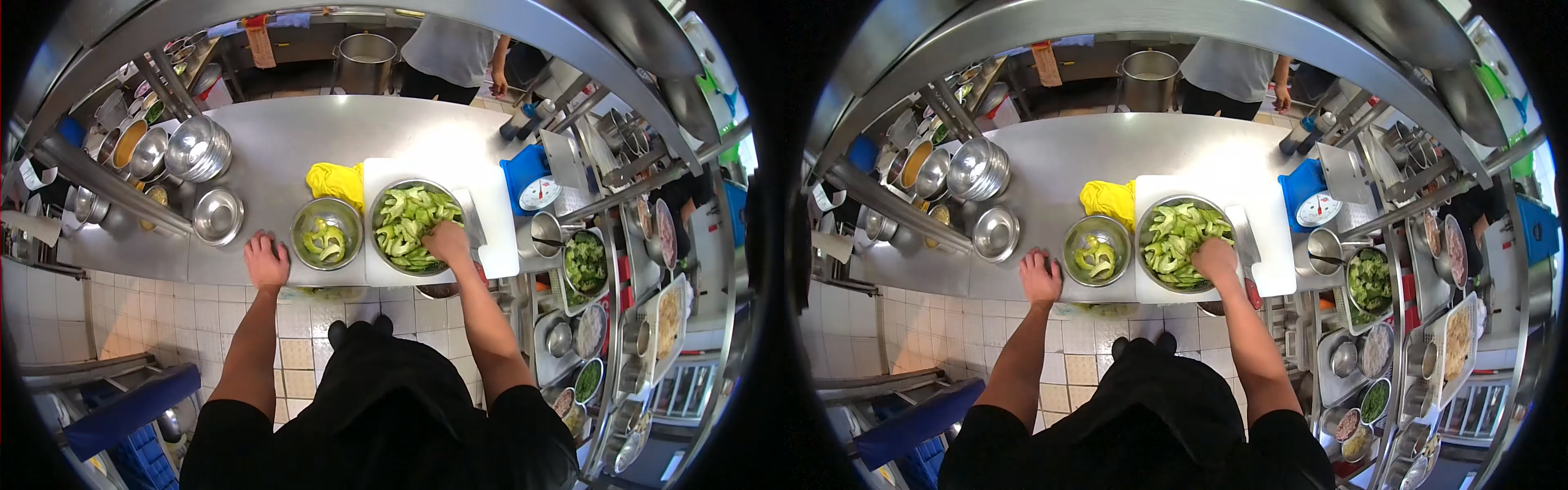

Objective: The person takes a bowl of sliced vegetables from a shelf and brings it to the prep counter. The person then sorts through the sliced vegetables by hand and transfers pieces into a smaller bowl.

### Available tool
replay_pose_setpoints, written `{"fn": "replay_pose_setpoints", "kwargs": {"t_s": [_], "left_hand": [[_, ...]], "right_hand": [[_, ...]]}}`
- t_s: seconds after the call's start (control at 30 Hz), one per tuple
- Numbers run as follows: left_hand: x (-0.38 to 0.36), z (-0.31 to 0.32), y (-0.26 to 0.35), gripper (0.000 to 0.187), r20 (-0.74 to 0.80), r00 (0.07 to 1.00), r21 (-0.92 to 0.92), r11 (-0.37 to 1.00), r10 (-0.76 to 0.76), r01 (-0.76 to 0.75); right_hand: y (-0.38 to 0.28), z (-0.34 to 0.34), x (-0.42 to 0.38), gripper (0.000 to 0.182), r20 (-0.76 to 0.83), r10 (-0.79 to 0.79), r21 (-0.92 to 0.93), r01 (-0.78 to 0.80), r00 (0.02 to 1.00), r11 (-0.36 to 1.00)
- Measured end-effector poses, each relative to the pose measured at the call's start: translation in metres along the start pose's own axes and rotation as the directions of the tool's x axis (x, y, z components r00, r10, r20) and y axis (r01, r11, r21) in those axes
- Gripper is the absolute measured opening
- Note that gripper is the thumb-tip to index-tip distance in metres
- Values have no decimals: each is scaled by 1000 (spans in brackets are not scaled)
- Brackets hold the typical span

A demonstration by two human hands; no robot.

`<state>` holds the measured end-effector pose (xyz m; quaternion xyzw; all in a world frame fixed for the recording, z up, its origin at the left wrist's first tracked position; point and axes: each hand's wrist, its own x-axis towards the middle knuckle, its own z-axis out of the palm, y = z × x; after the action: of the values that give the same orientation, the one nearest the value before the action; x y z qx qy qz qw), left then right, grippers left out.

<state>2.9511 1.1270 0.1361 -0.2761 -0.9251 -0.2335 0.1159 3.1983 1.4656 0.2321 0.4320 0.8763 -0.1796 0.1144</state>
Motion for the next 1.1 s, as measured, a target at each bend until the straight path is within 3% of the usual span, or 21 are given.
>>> {"fn": "replay_pose_setpoints", "kwargs": {"t_s": [0.1, 0.23, 0.37, 0.47, 0.57, 0.7, 0.73, 0.83, 0.87, 0.97, 1.0, 1.1], "left_hand": [[-3, -2, 1, 30, 0, 1000, 9, 1000, 3, -3], [-2, -2, 2, 30, -2, 1000, 13, 1000, 6, -6], [-2, 0, -1, 30, 2, 1000, 2, 1000, 2, -2], [-2, -1, -1, 30, -5, 1000, 15, 1000, 13, -13], [-2, -2, 0, 31, 4, 1000, 1, 1000, -4, 4], [-3, 1, -2, 35, 21, 1000, -15, 1000, -14, 15], [-2, 0, -1, 34, 19, 1000, -14, 1000, -15, 15], [-3, -3, -1, 33, 16, 1000, -14, 1000, -12, 12], [-4, -2, -1, 32, 17, 1000, -20, 1000, -10, 10], [-2, 2, -1, 31, 12, 1000, -21, 1000, -7, 7], [-3, 3, -2, 30, 10, 1000, -17, 1000, -9, 10], [-3, 3, -3, 29, -33, 999, 0, 1000, 28, -28]], "right_hand": [[5, -12, -10, 38, 1, -38, 101, 38, 999, 994], [-4, -1, -8, 43, -13, -6, -104, 4, 1000, 995], [-15, 13, -2, 44, -66, 81, -112, -88, 995, 990], [-9, 13, -6, 40, -95, 51, -63, -57, 994, 996], [-12, -13, -26, 36, -164, 71, 156, -45, 984, 987], [-42, -49, -45, 35, -219, -137, 486, 230, 966, 843], [-64, -72, -53, 38, -42, -140, 461, 144, 989, 876], [-72, -66, -46, 38, -203, -205, 618, 288, 958, 732], [-69, -74, -45, 34, -209, -144, 553, 238, 967, 798], [-48, -67, -38, 29, -287, -219, 515, 343, 933, 785], [-41, -65, -41, 29, -173, -254, 418, 305, 952, 856], [-31, -14, -24, 38, -372, -558, 311, 666, 742, 678]]}}
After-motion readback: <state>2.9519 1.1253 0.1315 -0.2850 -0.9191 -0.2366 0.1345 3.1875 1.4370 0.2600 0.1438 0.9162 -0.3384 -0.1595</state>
